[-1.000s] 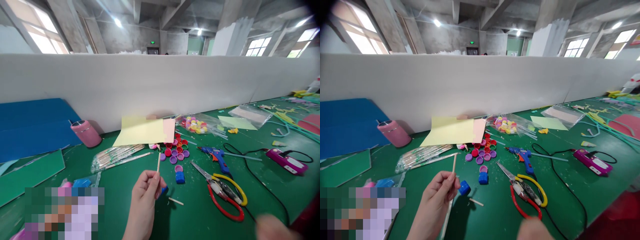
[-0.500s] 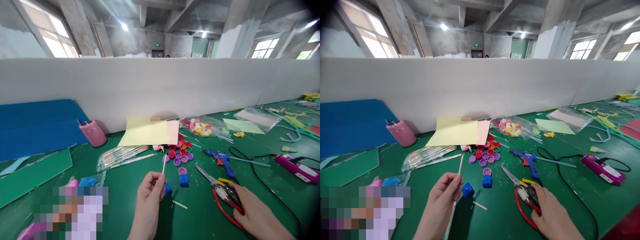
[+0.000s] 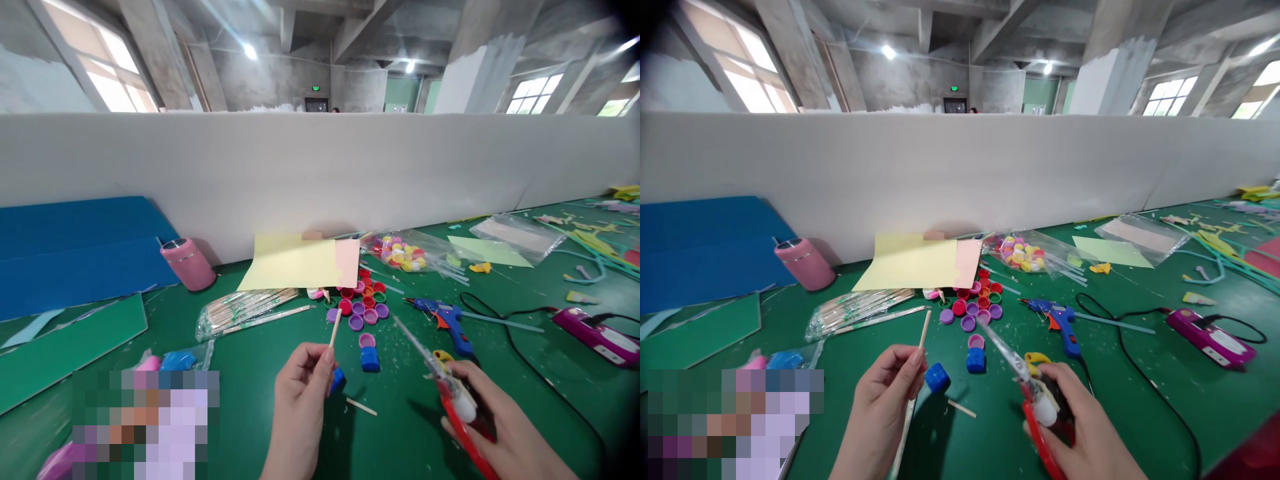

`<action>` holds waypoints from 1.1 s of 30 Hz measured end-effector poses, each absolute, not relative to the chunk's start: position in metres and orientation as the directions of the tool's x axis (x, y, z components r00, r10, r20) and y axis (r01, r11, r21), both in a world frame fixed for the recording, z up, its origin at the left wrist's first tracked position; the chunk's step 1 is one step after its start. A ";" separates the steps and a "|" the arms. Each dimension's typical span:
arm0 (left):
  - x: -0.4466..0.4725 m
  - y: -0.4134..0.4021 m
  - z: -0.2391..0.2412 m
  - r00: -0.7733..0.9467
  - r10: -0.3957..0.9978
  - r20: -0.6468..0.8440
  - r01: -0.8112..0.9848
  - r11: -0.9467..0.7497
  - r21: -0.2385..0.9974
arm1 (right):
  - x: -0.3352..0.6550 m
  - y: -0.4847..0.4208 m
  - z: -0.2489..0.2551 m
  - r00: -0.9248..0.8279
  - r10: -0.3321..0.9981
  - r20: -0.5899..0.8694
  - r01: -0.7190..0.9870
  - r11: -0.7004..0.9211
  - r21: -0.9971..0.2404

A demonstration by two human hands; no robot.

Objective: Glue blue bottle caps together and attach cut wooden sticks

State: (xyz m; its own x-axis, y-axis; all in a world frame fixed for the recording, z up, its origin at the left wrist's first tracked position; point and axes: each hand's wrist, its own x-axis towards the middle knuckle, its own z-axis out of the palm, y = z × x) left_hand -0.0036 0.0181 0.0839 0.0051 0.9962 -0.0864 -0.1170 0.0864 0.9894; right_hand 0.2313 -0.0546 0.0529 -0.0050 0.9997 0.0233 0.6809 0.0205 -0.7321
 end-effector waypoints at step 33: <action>0.001 0.011 0.083 0.119 0.978 0.174 0.038 -0.179 0.983 | 0.184 -0.033 0.076 -0.145 0.989 0.005 0.698 0.106 -0.709</action>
